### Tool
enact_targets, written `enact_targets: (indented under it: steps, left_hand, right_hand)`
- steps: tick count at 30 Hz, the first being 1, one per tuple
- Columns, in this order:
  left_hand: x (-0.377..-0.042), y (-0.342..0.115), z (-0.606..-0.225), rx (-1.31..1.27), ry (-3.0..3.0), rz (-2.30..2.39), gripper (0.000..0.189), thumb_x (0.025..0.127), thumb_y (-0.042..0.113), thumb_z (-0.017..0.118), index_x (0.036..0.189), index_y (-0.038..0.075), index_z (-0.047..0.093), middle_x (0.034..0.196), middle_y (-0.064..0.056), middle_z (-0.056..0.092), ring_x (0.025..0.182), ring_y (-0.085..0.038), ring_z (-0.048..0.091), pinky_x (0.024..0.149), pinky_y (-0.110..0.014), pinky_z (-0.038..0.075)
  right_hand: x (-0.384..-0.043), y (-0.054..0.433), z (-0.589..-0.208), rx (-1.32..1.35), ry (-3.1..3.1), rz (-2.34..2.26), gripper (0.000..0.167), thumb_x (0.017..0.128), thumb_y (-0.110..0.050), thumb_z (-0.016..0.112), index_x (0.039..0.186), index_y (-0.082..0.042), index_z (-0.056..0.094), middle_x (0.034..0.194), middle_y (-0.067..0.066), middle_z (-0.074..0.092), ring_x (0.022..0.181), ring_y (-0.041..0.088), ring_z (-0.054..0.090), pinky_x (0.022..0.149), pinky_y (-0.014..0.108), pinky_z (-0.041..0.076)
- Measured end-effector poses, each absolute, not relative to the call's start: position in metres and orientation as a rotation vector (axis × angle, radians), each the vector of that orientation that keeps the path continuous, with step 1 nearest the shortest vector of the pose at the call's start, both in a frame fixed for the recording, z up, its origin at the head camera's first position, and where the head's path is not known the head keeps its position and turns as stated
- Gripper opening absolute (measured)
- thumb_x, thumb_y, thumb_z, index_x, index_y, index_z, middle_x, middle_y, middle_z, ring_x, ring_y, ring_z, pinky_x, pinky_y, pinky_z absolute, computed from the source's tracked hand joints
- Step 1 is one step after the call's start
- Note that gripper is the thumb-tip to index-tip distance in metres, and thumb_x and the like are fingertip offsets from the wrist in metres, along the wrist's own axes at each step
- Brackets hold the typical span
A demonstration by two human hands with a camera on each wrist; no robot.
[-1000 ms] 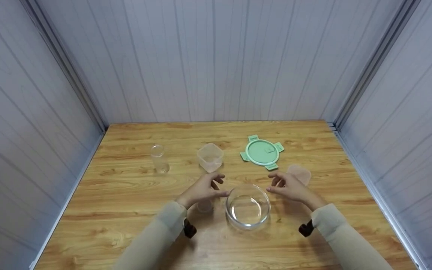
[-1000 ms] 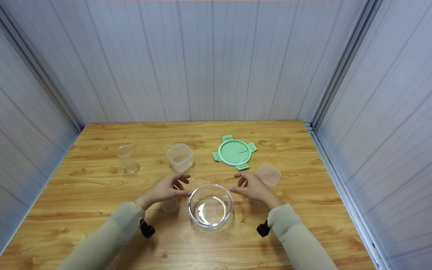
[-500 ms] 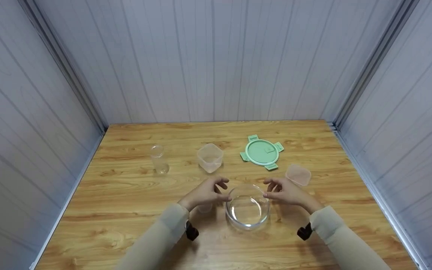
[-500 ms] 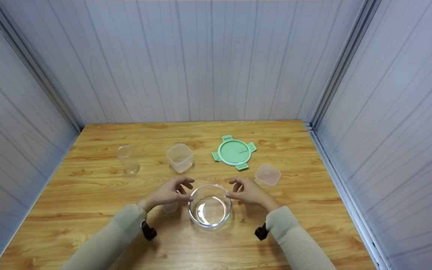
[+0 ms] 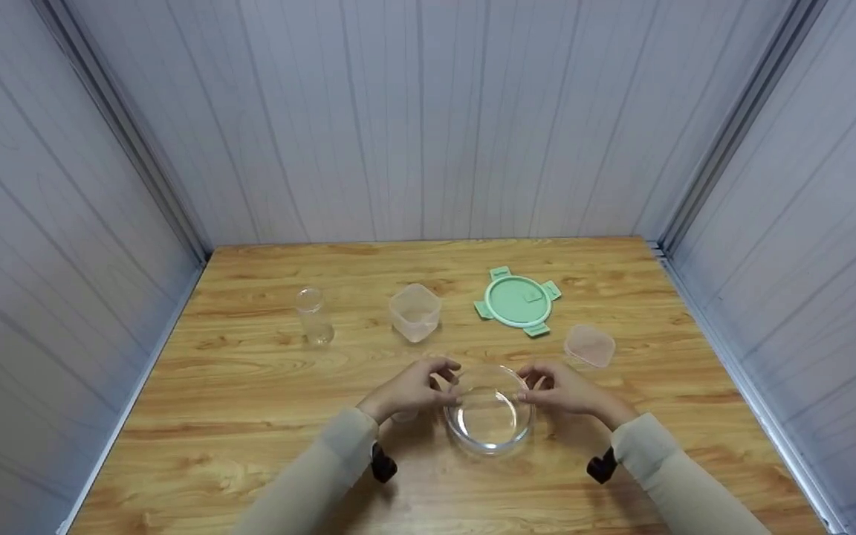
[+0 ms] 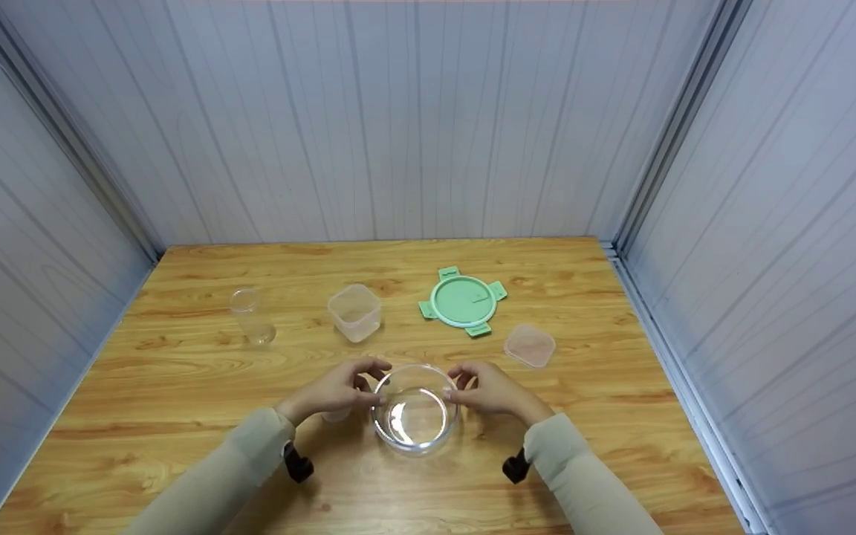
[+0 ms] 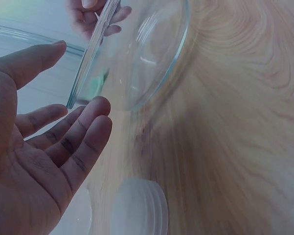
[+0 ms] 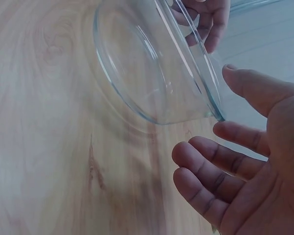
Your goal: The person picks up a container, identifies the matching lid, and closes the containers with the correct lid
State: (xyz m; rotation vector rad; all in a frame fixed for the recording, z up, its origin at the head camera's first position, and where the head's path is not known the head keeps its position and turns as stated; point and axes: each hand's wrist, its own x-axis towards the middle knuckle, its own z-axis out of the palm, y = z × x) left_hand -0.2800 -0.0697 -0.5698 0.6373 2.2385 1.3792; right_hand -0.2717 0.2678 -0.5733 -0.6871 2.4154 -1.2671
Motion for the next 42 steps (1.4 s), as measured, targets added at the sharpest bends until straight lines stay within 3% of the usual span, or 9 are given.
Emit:
enact_targets:
  steps: [10, 17, 26, 37, 42]
  left_hand:
    - [-0.277, -0.066, -0.573, 0.561, 2.108, 1.474, 0.064, 0.095, -0.001, 0.075, 0.153, -0.009, 0.05, 0.141, -0.023, 0.061, 0.083, -0.015, 0.066, 0.073, -0.026, 0.062]
    - [-0.275, -0.063, -0.573, 0.493, 2.045, 1.54, 0.062, 0.095, -0.009, 0.066, 0.153, -0.011, 0.047, 0.147, -0.028, 0.056, 0.079, -0.015, 0.065, 0.068, -0.023, 0.059]
    - [-0.274, -0.061, -0.577, 0.452, 2.07, 1.552, 0.06, 0.093, -0.01, 0.066, 0.151, -0.009, 0.052, 0.142, -0.024, 0.06, 0.078, -0.014, 0.064, 0.066, -0.023, 0.057]
    - [-0.271, -0.061, -0.577, 0.459, 2.123, 1.522, 0.062, 0.092, -0.008, 0.064, 0.153, -0.008, 0.051, 0.142, -0.021, 0.06, 0.073, -0.013, 0.065, 0.065, -0.024, 0.056]
    - [-0.271, -0.061, -0.578, 0.419, 2.125, 1.555, 0.06, 0.093, -0.006, 0.064, 0.151, -0.006, 0.052, 0.14, -0.018, 0.061, 0.077, -0.014, 0.066, 0.067, -0.025, 0.058]
  right_hand:
    - [-0.267, 0.263, -0.574, -0.584, 2.273, -1.366, 0.048, 0.099, -0.006, 0.075, 0.138, 0.016, 0.058, 0.112, 0.023, 0.069, 0.078, 0.007, 0.069, 0.069, 0.022, 0.061]
    - [-0.265, 0.259, -0.574, -0.531, 2.232, -1.436, 0.05, 0.094, 0.001, 0.074, 0.137, 0.02, 0.056, 0.114, 0.031, 0.066, 0.087, 0.01, 0.068, 0.072, 0.021, 0.061]
    - [-0.262, 0.254, -0.572, -0.414, 2.21, -1.479, 0.05, 0.092, 0.006, 0.07, 0.136, 0.021, 0.055, 0.114, 0.025, 0.066, 0.07, 0.007, 0.068, 0.064, 0.021, 0.061]
    - [-0.264, 0.247, -0.568, -0.38, 2.286, -1.456, 0.046, 0.091, 0.004, 0.07, 0.133, 0.02, 0.06, 0.104, 0.018, 0.067, 0.061, 0.007, 0.065, 0.058, 0.02, 0.057]
    - [-0.268, 0.242, -0.568, -0.347, 2.327, -1.451, 0.046, 0.089, 0.003, 0.069, 0.132, 0.02, 0.062, 0.104, 0.017, 0.068, 0.062, 0.006, 0.062, 0.057, 0.019, 0.055]
